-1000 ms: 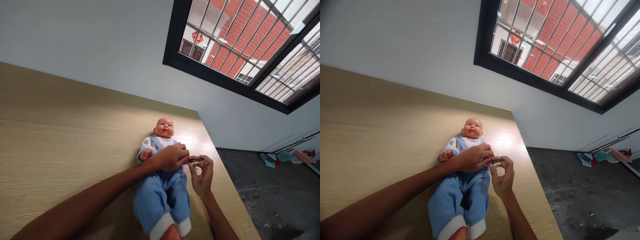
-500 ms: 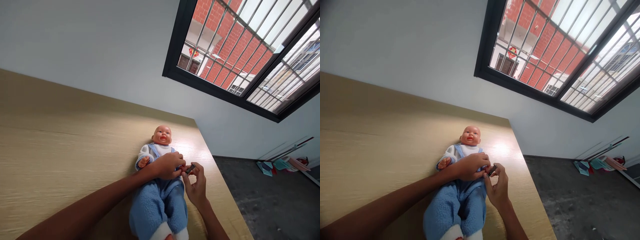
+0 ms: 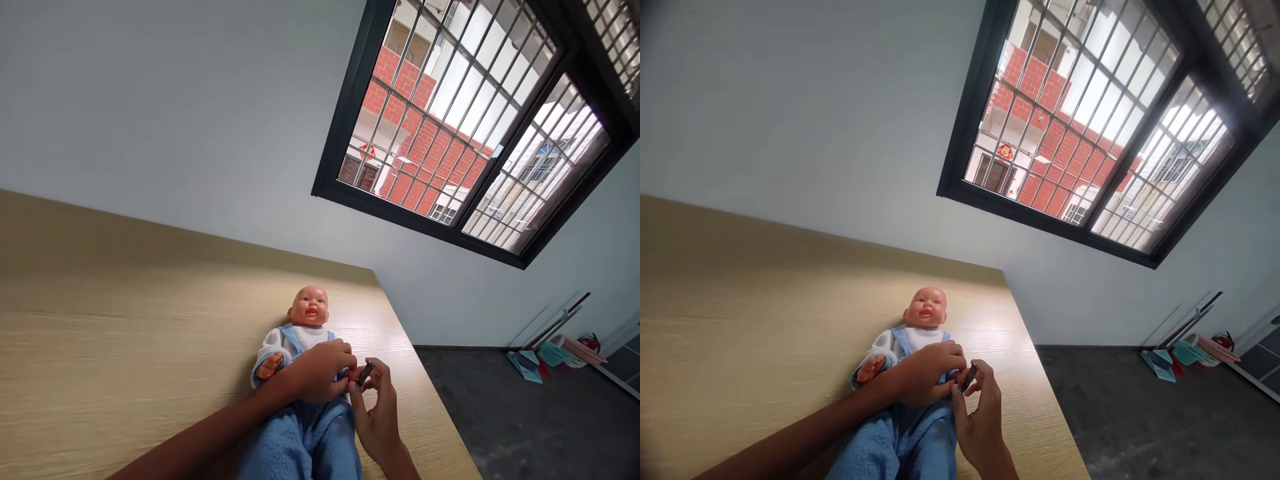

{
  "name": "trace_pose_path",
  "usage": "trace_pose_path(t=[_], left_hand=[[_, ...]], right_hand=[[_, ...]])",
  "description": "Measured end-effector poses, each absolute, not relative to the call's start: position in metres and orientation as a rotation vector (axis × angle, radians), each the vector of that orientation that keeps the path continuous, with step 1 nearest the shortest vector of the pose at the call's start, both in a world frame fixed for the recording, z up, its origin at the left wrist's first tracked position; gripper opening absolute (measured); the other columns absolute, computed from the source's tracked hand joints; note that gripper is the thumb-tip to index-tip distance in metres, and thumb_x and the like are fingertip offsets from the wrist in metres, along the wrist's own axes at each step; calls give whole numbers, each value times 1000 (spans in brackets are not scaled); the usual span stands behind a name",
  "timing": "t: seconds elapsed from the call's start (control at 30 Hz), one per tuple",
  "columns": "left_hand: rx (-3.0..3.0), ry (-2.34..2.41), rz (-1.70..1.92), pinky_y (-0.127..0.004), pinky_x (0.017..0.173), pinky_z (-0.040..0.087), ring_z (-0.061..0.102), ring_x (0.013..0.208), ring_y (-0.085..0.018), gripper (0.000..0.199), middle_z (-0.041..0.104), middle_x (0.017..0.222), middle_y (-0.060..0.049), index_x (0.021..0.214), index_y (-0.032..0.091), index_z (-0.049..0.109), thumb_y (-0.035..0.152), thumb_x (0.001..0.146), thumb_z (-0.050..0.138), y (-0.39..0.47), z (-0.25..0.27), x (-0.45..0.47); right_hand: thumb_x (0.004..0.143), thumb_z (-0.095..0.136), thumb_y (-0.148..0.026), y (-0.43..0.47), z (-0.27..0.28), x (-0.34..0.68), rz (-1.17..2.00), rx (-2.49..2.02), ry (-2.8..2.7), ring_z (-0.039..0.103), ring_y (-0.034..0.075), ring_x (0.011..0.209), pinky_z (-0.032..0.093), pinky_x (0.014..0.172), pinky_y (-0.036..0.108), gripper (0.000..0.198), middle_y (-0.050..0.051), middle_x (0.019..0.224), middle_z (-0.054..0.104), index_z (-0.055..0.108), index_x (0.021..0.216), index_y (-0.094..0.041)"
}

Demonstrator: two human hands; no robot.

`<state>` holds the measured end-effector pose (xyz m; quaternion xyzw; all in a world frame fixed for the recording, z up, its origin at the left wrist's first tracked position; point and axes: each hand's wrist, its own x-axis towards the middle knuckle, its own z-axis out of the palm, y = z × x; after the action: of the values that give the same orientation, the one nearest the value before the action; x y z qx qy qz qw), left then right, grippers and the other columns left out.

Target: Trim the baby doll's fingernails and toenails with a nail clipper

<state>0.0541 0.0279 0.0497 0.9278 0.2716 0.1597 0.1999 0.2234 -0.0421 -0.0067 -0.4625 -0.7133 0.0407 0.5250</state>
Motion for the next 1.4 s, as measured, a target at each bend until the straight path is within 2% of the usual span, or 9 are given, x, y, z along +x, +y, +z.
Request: trace_pose_path(t=[0.4, 0.53, 0.73, 0.87, 0.97, 1.2, 1.4], left_hand=[[2582, 776, 432, -29, 79, 41, 56, 95, -19, 5, 61, 96, -2, 83, 19, 61, 21, 78, 61, 28, 49, 54], [2599, 811, 425, -30, 81, 42, 57, 99, -20, 8, 62, 100, -2, 89, 20, 61, 19, 81, 59, 27, 49, 54], [2624, 787, 394, -32, 84, 42, 56, 102, -20, 13, 62, 106, -2, 96, 21, 64, 21, 84, 62, 28, 46, 55], [2667, 755, 427, -31, 82, 41, 54, 98, -20, 12, 61, 107, -5, 97, 19, 62, 18, 91, 52, 28, 45, 56], [2626, 749, 523, -29, 81, 41, 52, 95, -18, 18, 59, 105, -7, 95, 16, 60, 17, 96, 43, 28, 45, 57], [2607, 760, 536, -30, 85, 42, 52, 96, -18, 20, 57, 106, -8, 95, 16, 59, 21, 100, 41, 30, 45, 57], [2599, 741, 552, -30, 82, 42, 52, 95, -18, 20, 58, 104, -6, 96, 17, 61, 24, 101, 42, 31, 44, 58]], right_hand=[[90, 59, -21, -43, -2, 219, 71, -1047, -1711, 63, 14, 67, 56, 58, 27, 26, 1, 87, 67, 55, 115, -26], [90, 59, -20, -43, -3, 220, 55, -1060, -1709, 64, 14, 68, 56, 59, 26, 24, 2, 93, 68, 57, 113, -25], [91, 58, -22, -42, -3, 221, 86, -1061, -1676, 63, 16, 86, 56, 62, 26, 24, 7, 108, 61, 55, 114, -24], [91, 61, -29, -40, -4, 224, 96, -1145, -1551, 55, 13, 73, 51, 64, 26, 14, 1, 85, 53, 54, 98, -20], [91, 63, -36, -39, -3, 227, 158, -1212, -1419, 47, 10, 63, 46, 60, 23, 20, -4, 72, 43, 52, 94, -20], [92, 63, -31, -40, 1, 229, 203, -1154, -1390, 58, 10, 71, 52, 68, 21, 24, -2, 80, 56, 51, 109, -19], [89, 65, -22, -46, 1, 230, 37, -1077, -1564, 57, 8, 63, 51, 68, 21, 21, -5, 72, 56, 52, 106, -18]])
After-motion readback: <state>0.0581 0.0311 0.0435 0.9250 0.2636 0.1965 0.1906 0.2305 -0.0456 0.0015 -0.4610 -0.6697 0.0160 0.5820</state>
